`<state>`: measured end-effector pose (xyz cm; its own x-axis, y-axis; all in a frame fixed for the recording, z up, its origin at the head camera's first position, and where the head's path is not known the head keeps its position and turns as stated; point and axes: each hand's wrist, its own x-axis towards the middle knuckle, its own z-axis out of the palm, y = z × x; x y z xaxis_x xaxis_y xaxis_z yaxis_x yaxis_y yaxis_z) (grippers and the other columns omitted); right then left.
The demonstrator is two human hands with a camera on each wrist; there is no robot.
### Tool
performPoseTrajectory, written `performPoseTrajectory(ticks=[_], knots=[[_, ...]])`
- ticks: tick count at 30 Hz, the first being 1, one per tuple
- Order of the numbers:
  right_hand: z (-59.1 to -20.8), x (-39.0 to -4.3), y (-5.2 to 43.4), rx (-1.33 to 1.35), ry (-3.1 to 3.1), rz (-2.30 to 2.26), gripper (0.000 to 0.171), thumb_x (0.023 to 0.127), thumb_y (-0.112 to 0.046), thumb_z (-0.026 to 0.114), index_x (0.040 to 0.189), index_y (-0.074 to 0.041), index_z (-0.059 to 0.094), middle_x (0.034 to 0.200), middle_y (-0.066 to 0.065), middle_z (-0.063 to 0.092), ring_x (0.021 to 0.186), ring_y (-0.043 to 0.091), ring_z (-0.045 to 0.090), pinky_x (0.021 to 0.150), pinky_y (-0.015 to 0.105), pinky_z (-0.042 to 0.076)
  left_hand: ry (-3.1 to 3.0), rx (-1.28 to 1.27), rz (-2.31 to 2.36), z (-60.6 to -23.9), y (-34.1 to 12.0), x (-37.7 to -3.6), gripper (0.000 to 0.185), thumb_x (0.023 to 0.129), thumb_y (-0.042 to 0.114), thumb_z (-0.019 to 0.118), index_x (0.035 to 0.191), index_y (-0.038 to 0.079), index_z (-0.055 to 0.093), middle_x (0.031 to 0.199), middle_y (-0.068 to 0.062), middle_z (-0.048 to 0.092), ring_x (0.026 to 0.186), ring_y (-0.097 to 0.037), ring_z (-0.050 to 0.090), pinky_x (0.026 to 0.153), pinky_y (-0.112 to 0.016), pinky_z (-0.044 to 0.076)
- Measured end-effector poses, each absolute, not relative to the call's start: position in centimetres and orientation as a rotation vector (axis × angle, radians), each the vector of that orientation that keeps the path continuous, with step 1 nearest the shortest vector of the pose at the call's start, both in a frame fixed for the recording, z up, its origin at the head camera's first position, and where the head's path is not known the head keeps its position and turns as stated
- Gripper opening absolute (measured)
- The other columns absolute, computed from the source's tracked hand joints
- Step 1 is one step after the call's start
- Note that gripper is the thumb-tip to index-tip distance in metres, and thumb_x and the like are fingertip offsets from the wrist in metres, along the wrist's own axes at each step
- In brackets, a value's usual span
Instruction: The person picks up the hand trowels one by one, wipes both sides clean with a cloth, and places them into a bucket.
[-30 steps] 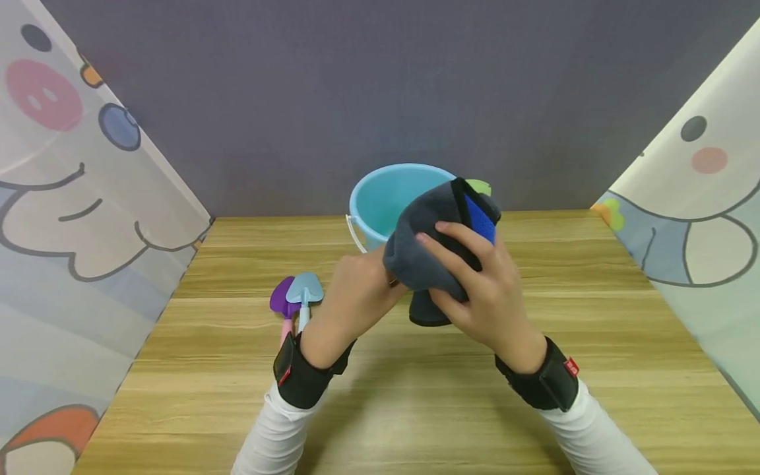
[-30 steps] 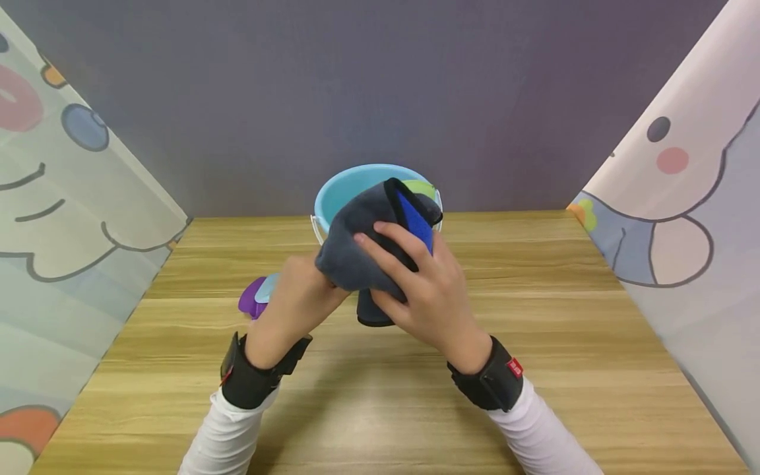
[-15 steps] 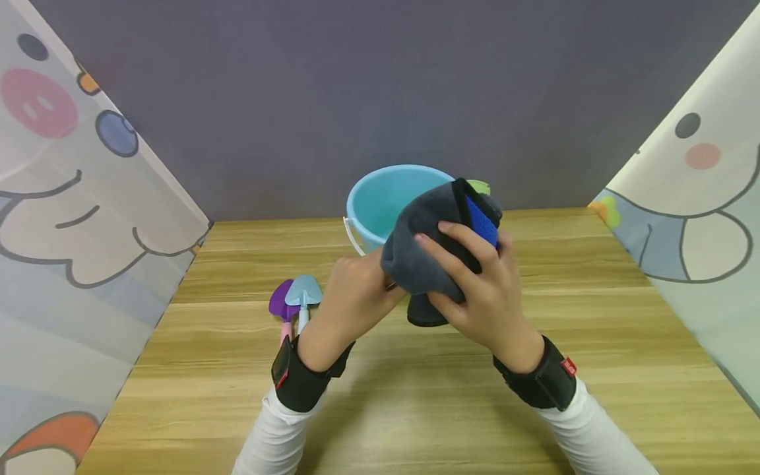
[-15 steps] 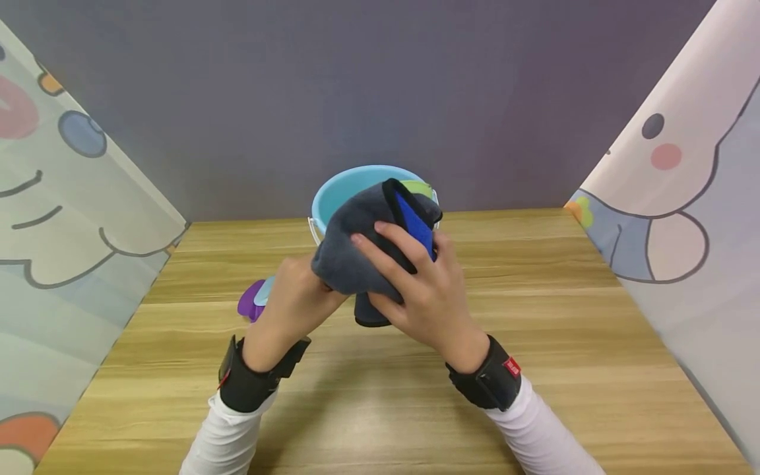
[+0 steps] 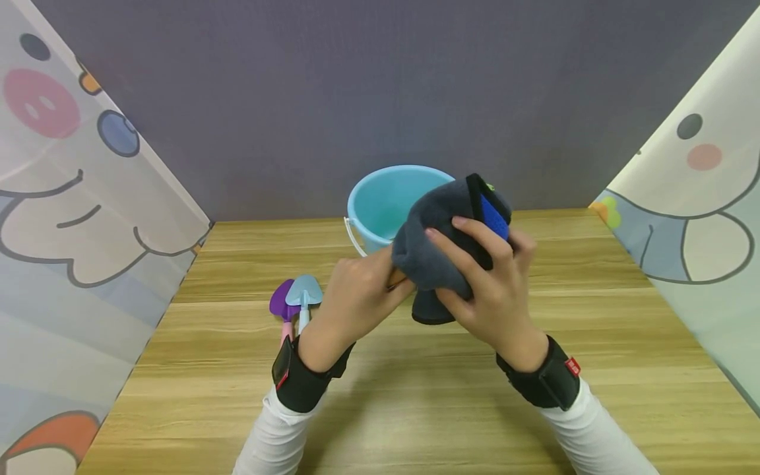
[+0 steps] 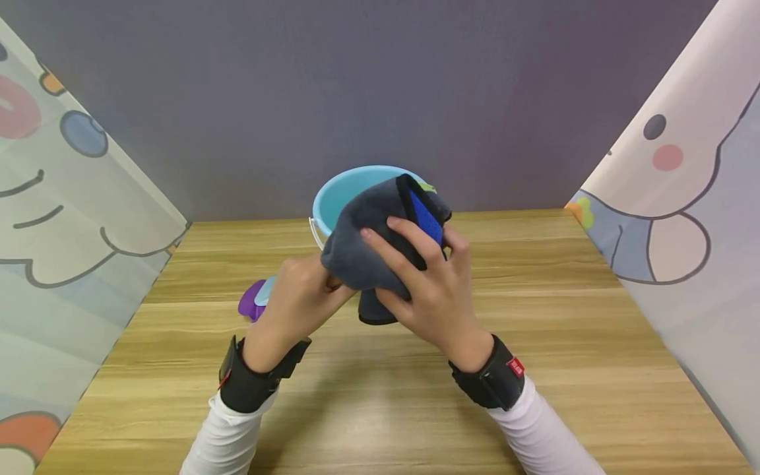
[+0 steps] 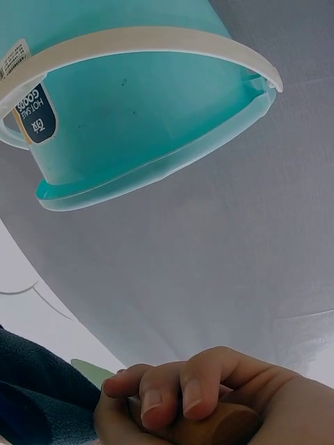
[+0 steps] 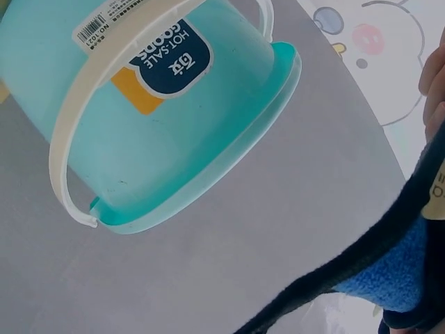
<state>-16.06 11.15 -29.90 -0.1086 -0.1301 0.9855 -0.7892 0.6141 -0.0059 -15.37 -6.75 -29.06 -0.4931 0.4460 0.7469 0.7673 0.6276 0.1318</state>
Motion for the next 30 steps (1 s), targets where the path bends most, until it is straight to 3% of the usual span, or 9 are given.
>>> performPoseTrajectory(ticks=[11,20,30], knots=[[-29.8,-16.3,11.8,0.731,-1.604,0.747,0.033,0.088,-0.034,0.059,0.111,-0.012,0.068,0.122,0.012,0.051,0.105,0.039,0.038,0.079,0.053,0.021,-2.149,-0.936,-0.570,-28.9,-6.6,-15.3,0.014,0.086,0.020,0.064,0.083,0.010,0.055,0.058,0.006,0.037,0.045,-0.006,0.033,0.041,-0.022,0.027],[-29.6,-16.5,12.3,0.642,-1.599,0.797,0.033,0.088,-0.033,0.059,0.111,-0.012,0.067,0.123,0.011,0.052,0.101,0.039,0.038,0.081,0.050,0.025,-2.137,-0.937,-0.552,-29.0,-6.6,-15.4,0.017,0.085,0.019,0.065,0.097,0.007,0.062,0.060,0.006,0.047,0.045,-0.006,0.038,0.040,-0.021,0.030],[-28.7,-16.4,12.4,0.525,-1.586,0.871,0.039,0.089,-0.040,0.058,0.108,-0.008,0.067,0.119,0.014,0.054,0.097,0.043,0.041,0.089,0.041,0.031,-2.109,-0.926,-0.549,-28.9,-6.8,-15.6,0.016,0.085,0.018,0.063,0.096,0.007,0.060,0.056,0.007,0.039,0.044,-0.005,0.032,0.040,-0.021,0.025]])
